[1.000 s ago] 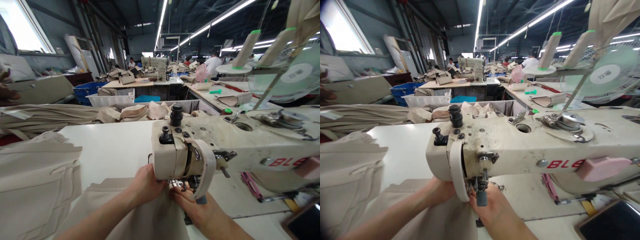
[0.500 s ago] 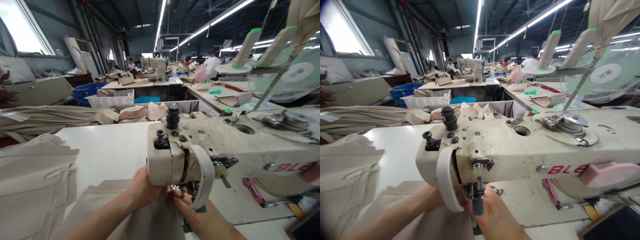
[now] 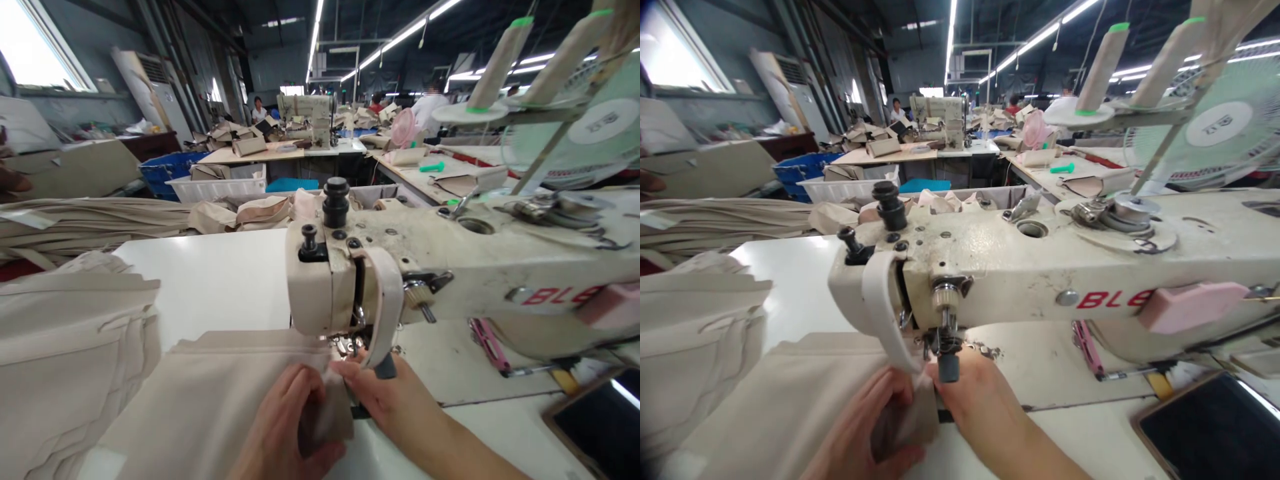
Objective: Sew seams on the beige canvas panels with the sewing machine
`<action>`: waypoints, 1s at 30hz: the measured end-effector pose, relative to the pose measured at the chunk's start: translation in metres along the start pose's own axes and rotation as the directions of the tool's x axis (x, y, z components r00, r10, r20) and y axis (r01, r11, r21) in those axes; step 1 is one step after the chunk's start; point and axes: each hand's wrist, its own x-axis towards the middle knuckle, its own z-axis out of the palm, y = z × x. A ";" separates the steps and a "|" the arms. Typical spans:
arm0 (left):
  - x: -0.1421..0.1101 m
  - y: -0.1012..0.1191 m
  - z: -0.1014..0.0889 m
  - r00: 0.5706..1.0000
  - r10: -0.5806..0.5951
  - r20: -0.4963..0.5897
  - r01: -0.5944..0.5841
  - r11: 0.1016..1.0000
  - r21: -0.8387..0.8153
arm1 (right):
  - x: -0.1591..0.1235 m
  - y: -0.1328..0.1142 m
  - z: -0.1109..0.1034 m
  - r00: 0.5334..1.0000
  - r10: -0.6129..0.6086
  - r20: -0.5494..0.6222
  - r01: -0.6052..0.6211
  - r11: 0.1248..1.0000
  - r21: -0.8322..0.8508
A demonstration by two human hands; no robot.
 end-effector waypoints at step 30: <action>0.000 0.031 -0.007 0.807 0.590 -0.020 -0.526 0.734 0.429 | -0.037 -0.024 0.041 0.791 0.542 0.284 -0.456 0.212 0.864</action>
